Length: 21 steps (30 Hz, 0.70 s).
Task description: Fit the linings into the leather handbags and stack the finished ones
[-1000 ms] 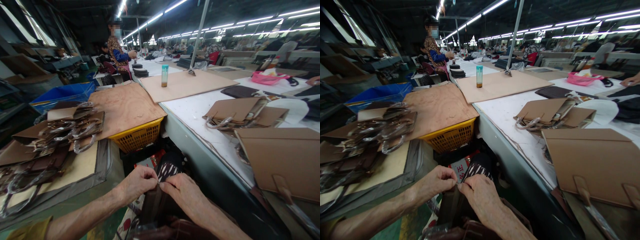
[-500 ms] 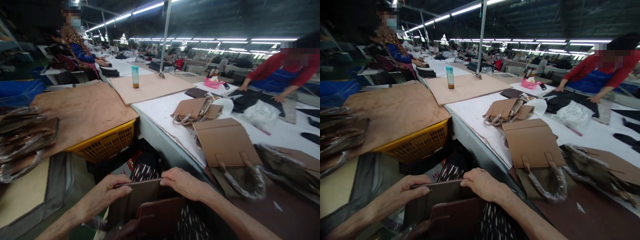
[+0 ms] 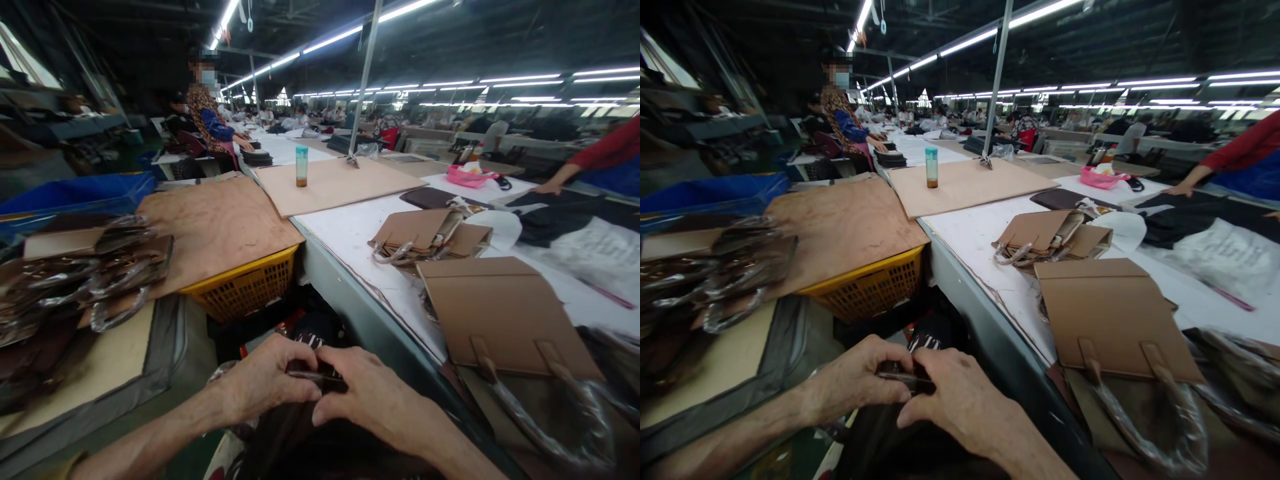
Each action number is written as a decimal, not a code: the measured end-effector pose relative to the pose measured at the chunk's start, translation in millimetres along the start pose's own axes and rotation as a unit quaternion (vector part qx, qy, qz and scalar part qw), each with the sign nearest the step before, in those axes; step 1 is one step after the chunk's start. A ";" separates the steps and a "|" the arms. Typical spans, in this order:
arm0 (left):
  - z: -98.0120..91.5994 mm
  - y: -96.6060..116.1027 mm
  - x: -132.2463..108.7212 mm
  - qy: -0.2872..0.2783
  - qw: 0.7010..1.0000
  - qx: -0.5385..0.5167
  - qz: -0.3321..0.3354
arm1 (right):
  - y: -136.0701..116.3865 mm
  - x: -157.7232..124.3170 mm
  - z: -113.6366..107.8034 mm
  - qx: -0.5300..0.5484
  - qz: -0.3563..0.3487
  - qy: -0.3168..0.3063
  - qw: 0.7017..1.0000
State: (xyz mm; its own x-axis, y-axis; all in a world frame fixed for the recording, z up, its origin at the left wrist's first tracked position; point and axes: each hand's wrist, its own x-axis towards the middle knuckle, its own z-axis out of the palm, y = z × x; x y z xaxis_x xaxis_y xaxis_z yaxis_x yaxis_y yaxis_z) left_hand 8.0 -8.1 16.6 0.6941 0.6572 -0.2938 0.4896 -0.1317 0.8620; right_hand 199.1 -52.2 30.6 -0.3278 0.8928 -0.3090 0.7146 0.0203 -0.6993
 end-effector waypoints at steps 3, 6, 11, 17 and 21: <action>2.4 15.1 -3.9 0.044 0.997 0.062 0.007 | -16.0 9.1 13.2 0.018 0.006 -0.027 0.999; 0.3 22.2 -13.1 0.038 0.995 0.089 0.015 | -17.5 11.0 21.5 0.008 0.035 -0.008 0.999; -18.0 19.2 -38.2 0.203 0.962 0.133 0.124 | 0.3 5.7 7.8 0.109 0.027 0.059 0.992; -43.2 -20.5 -52.2 0.372 0.926 0.063 0.022 | 28.8 -5.7 -16.0 0.453 0.016 0.096 0.886; -40.7 -56.6 -39.7 0.247 0.968 -0.048 -0.021 | 49.6 -6.0 -0.2 0.510 0.016 0.203 0.836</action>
State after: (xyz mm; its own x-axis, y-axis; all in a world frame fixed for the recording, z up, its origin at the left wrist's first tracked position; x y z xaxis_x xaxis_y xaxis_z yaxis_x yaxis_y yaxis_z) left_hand -68.7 3.5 -3.7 0.3264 0.9381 -0.1161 0.4437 -0.0436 0.8951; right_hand 236.7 -56.4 -2.0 0.0656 0.9687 -0.2395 -0.2482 -0.2166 -0.9442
